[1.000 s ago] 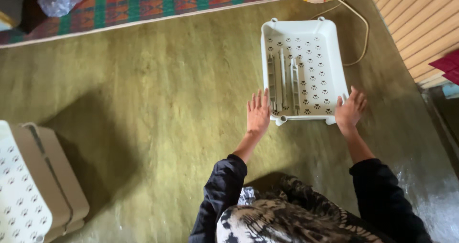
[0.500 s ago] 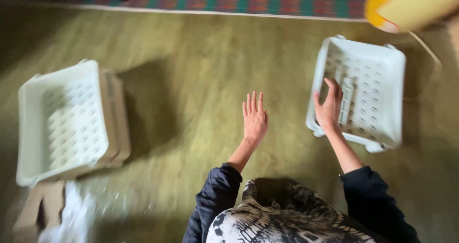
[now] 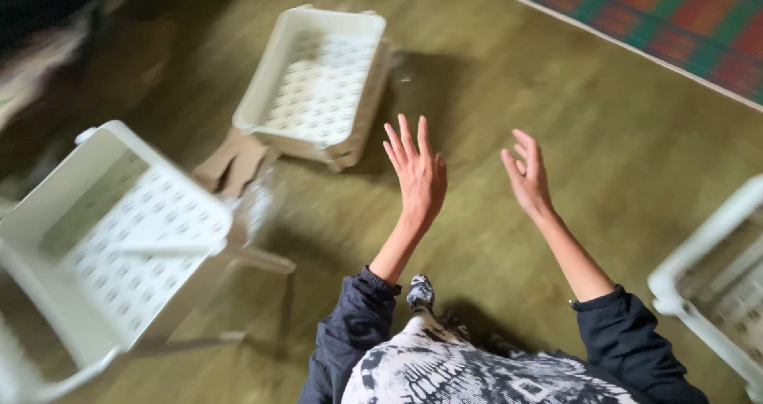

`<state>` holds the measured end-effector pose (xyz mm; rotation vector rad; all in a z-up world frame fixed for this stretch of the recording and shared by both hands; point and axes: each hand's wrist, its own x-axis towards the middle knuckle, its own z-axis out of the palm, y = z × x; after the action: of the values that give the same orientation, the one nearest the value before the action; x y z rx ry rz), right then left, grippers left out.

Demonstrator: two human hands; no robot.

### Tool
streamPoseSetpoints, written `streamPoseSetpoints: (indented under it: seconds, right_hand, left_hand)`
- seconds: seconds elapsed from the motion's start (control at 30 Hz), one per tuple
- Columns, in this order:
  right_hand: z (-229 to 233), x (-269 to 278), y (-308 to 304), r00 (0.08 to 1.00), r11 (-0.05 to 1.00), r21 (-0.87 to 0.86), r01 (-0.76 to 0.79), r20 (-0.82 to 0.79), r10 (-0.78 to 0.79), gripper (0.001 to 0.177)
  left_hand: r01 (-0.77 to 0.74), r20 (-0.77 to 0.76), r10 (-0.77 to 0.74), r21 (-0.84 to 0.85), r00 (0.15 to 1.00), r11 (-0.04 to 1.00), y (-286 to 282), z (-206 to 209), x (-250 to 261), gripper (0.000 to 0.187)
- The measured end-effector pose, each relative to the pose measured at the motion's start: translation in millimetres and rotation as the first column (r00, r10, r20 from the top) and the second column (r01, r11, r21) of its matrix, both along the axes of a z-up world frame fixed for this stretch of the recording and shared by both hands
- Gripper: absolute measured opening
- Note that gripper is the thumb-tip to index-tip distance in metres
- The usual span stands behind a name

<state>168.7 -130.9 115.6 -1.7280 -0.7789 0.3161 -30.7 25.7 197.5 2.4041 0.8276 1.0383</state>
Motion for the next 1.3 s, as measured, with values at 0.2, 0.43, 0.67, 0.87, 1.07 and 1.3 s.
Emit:
streamPoseSetpoints:
  seconds: [0.2,0.43,0.67,0.87,1.07,1.3]
  right_hand:
    - [43,-96,129,0.922,0.924,0.011,-0.382,-0.074,0.381,0.072]
    - [60,-213,263,0.702,0.736,0.069,-0.674,-0.251,0.667,0.082]
    - [78,-327,337,0.544,0.569,-0.057,-0.82,-0.388,0.744,0.102]
    - [68,-390,364,0.475,0.471,-0.158,-0.868,-0.544,0.692,0.11]
    - [45,-427,380,0.413,0.46,-0.109,-0.881,-0.651,0.637,0.091]
    - [31,-424,383,0.273,0.401,-0.032,-0.915,-0.781,0.562,0.052]
  left_hand:
    - [-0.322,0.034,0.32,0.033,0.947,0.946,75,48,-107,0.087]
    - [-0.596,0.068,0.592,0.107,0.803,0.796,112,78,-234,0.076]
    - [-0.775,-0.079,0.778,0.075,0.623,0.628,134,65,-327,0.066]
    - [-0.783,-0.236,0.769,0.045,0.595,0.62,134,28,-363,0.055]
    - [-0.798,-0.436,0.725,0.022,0.534,0.602,135,24,-376,0.067]
    - [-0.838,-0.509,0.702,-0.074,0.498,0.541,150,20,-376,0.066]
